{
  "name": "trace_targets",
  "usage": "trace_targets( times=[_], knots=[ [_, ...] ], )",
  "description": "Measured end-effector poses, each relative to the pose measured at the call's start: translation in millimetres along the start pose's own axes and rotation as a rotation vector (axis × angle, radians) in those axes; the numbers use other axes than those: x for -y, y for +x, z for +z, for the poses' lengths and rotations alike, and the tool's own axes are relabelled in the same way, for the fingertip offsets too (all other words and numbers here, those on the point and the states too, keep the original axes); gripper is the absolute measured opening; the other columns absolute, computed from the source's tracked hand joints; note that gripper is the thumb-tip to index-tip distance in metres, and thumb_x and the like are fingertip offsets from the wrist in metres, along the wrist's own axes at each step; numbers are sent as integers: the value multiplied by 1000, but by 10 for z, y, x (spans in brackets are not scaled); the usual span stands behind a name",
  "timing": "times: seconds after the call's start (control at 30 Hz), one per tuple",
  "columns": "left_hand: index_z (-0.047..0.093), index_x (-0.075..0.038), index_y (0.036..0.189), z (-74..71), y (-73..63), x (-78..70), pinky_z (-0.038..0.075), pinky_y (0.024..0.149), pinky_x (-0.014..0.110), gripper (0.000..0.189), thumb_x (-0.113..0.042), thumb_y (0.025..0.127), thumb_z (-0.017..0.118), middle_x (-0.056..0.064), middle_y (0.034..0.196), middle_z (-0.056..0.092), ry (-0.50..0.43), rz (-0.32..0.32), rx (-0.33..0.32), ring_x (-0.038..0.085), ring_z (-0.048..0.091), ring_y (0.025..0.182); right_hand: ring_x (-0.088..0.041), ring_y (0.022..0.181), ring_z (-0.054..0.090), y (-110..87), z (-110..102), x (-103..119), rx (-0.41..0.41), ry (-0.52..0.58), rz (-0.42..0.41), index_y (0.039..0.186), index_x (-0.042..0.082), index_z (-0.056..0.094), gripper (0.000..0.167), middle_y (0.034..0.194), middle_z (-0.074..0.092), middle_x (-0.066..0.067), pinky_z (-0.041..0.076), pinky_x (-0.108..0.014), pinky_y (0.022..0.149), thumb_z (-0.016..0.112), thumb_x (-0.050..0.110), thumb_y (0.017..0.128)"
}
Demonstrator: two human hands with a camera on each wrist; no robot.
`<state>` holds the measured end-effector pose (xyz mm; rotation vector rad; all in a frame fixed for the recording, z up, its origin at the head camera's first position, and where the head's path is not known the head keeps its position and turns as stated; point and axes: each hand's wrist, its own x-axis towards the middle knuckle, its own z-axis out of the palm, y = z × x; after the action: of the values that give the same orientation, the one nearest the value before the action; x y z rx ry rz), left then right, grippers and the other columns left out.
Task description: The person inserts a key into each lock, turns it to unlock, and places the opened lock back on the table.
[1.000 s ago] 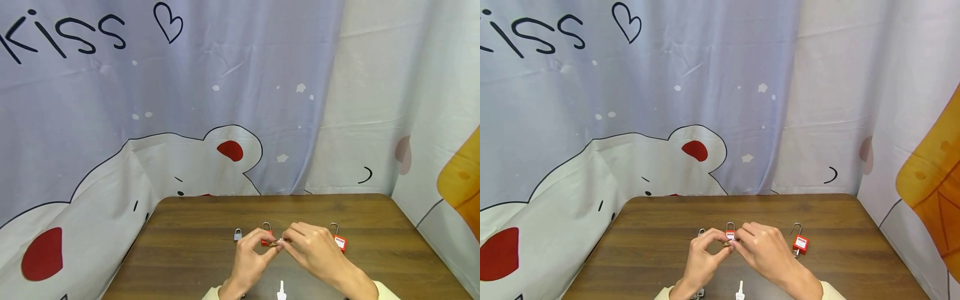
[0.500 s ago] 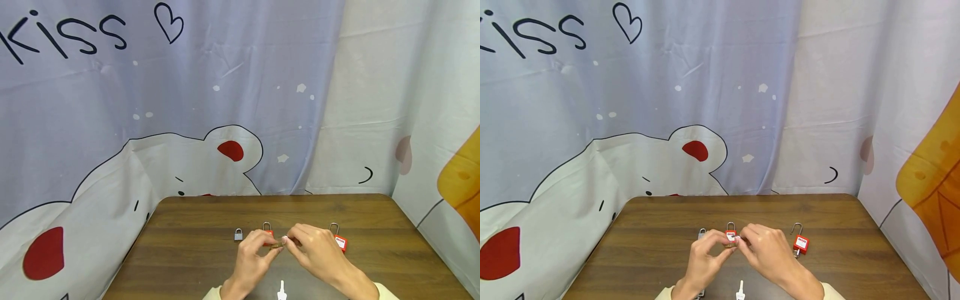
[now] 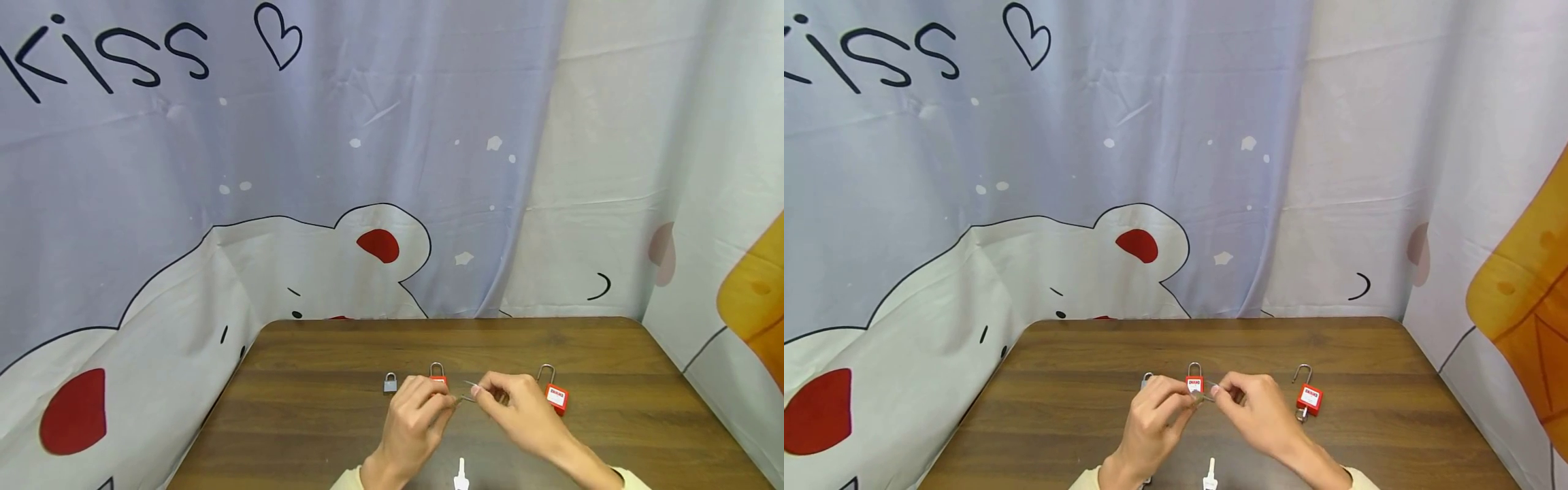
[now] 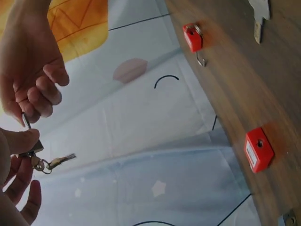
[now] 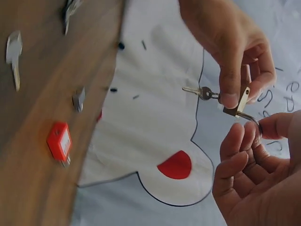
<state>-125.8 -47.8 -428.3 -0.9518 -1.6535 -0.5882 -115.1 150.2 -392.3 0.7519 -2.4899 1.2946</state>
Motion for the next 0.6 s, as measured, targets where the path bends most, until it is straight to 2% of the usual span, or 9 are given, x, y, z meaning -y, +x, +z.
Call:
trace_targets(
  times=[0.13, 0.27, 0.43, 0.6],
  knots=[
    [66, -11, 73, -3, 15, 14, 51, 74, 24, 15, -11, 88, 70, -3, 81, 65, 48, 70, -18, 12, 61, 75, -1, 52, 48, 3, -33, -39, 134, 178, 150, 70, 17, 58, 28, 60, 56, 7, 38, -21, 47, 60, 23, 97],
    [67, -11, 73, -5, 22, 7, 51, 75, 25, 16, -11, 88, 69, -2, 80, 65, 78, 101, -10, 13, 61, 75, -2, 52, 49, 7, -54, -86, 227, 338, 210, 76, 3, 59, 29, 63, 57, 2, 42, -22, 46, 56, 21, 99],
    [68, -11, 74, -4, 19, 3, 51, 75, 24, 13, -10, 87, 70, -2, 81, 66, 94, 113, -10, 14, 61, 75, -4, 50, 50, 0, -65, -119, 260, 413, 217, 80, -2, 59, 30, 66, 57, 0, 44, -25, 46, 54, 20, 99],
    [70, -10, 78, 0, 22, 10, 51, 74, 24, 7, -9, 78, 77, -1, 82, 67, 94, 104, -15, 14, 62, 76, -17, 59, 62, -10, -108, -122, 255, 435, 203, 97, -2, 58, 25, 74, 61, -8, 48, -28, 48, 51, 21, 101]
  ],
)
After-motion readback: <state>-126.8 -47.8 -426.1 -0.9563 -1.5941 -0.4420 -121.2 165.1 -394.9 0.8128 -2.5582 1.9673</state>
